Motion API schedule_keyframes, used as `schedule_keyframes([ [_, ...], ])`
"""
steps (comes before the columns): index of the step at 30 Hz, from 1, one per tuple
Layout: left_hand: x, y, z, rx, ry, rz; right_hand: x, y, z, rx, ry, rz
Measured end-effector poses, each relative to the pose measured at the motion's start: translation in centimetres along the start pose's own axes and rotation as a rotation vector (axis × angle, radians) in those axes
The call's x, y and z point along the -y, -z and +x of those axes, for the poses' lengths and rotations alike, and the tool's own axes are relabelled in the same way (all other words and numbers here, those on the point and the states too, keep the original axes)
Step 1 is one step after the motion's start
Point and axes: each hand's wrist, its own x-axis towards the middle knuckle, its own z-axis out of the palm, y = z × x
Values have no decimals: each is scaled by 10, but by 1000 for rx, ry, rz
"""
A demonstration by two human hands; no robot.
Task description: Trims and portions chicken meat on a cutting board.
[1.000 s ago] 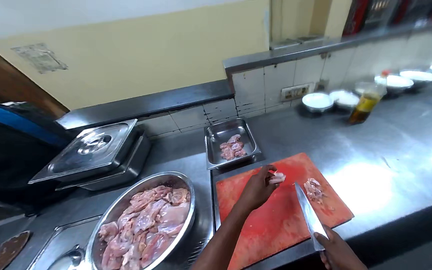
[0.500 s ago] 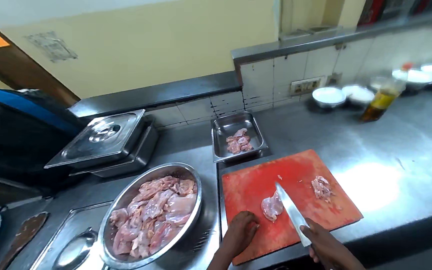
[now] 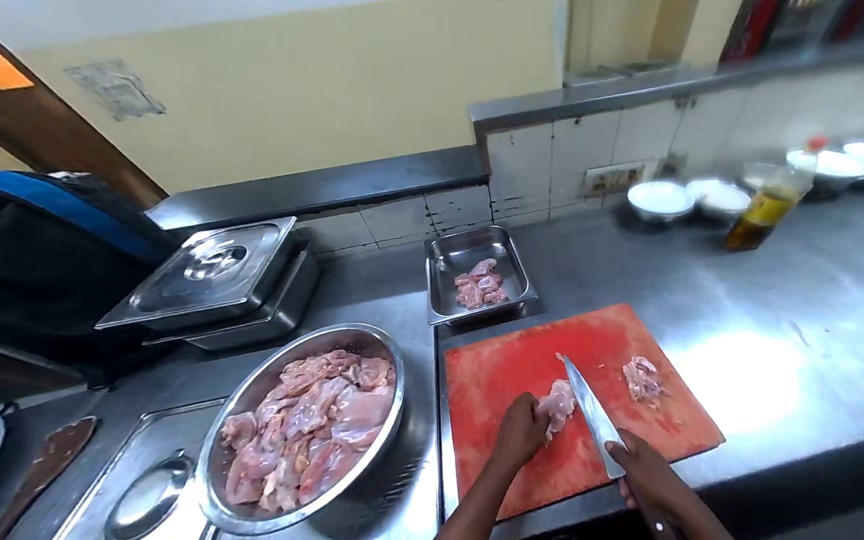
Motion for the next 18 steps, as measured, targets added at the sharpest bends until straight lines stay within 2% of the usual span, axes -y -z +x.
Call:
schedule_keyframes([
  [3, 21, -6, -2, -120, 32, -398, -10, -2, -1, -9, -3, 45],
  [5, 33, -6, -8, -158, 75, -456, -9, -2, -5, 11, -4, 42],
  [10, 42, 10, -21, -97, 100, 41, 1, -15, -12, 150, 19, -84],
  [12, 43, 13, -21, -90, 89, 102, 4, -20, -8, 162, 2, -171],
  [15, 41, 11, -22, -146, 31, 114, 7, -18, -7, 38, -27, -254],
  [18, 40, 8, -18, -243, -113, 132, 19, -17, -21, -31, -17, -406],
])
